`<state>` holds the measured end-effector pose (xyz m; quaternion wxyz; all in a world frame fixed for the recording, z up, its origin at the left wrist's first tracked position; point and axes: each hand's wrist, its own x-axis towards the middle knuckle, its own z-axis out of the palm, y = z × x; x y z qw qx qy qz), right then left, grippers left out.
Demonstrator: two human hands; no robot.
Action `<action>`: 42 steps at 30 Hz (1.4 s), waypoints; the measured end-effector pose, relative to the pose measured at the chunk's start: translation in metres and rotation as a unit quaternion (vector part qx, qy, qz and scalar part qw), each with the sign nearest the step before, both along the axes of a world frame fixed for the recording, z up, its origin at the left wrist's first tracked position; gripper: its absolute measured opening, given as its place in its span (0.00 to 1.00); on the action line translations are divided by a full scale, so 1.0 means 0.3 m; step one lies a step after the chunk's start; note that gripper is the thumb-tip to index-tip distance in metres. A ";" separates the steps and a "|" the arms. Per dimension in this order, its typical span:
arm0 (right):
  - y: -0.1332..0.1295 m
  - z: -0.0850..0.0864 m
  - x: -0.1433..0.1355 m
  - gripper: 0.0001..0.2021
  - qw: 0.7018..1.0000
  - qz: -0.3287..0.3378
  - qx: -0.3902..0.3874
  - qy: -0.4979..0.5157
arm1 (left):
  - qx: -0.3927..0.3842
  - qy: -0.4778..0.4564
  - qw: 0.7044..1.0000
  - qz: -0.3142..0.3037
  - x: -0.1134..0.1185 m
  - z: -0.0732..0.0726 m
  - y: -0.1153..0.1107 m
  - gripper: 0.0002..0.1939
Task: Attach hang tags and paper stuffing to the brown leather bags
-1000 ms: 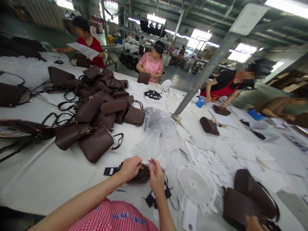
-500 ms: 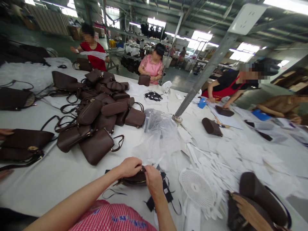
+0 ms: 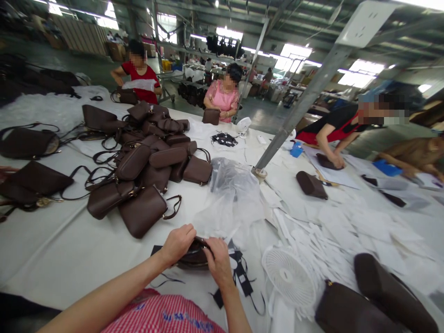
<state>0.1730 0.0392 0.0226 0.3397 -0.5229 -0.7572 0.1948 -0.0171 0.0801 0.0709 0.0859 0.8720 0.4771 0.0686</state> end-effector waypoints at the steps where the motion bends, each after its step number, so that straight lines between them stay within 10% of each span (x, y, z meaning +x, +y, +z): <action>1: 0.001 -0.002 -0.002 0.13 1.000 -0.011 -0.010 0.019 | 0.000 0.004 1.000 0.021 0.001 0.000 0.001 0.07; 11: 0.026 0.013 -0.027 0.12 0.982 -0.053 -0.126 0.131 | -0.148 -0.056 0.967 0.199 -0.026 0.062 -0.017 0.06; 21: 0.048 0.045 -0.023 0.10 0.974 -0.017 -0.163 0.155 | -0.142 -0.104 0.979 0.107 0.018 0.058 -0.156 0.07; 31: 0.024 -0.020 0.012 0.24 0.988 0.130 -0.043 -0.072 | -0.164 0.002 0.973 0.159 0.088 0.081 -0.122 0.11; 42: 0.012 -0.068 0.130 0.10 0.969 0.121 0.015 -0.213 | -0.208 0.006 0.954 0.215 -0.125 0.110 -0.202 0.11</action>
